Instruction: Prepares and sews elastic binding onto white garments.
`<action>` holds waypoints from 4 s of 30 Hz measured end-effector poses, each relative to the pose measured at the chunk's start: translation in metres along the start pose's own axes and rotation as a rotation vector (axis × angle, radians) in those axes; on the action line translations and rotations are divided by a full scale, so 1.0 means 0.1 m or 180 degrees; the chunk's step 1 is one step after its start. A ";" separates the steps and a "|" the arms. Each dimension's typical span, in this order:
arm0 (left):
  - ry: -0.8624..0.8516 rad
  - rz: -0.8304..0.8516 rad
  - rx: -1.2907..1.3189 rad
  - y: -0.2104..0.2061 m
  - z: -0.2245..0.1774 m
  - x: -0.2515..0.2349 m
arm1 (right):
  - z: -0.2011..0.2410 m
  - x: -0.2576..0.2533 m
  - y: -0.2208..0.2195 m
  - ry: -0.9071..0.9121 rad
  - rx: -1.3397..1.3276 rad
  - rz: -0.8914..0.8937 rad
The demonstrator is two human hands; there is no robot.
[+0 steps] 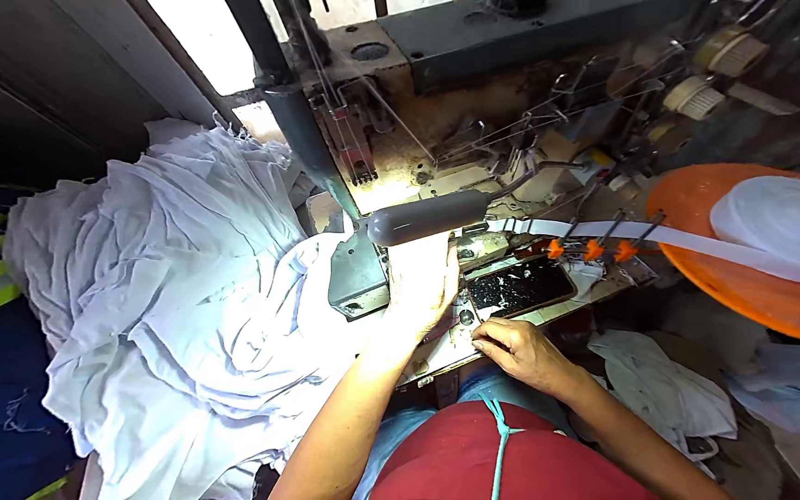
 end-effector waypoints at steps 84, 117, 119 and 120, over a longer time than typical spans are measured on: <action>0.2065 0.0836 -0.0232 2.80 1.74 1.63 | 1.02 -1.42 -0.29 0.0296 -0.2853 0.0640; 0.0632 -0.0275 0.1628 3.33 0.63 1.23 | 2.15 -0.71 -1.46 0.0122 -0.3829 0.3904; 0.0650 -0.0695 0.1710 3.36 0.61 1.37 | 2.25 -0.70 -1.51 -0.0630 -0.4606 0.4209; 0.0653 -0.0790 0.1804 3.37 0.56 1.45 | 2.27 -0.75 -1.53 -0.1028 -0.5076 0.4056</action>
Point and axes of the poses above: each hand's wrist, its own x-axis away from the middle knuckle, its own y-axis out of the back of the hand, z = x × y, the point moved 5 cm from there along -x, towards the middle knuckle, and after that the axes turned 6 degrees about z, right-handed, at the moved point
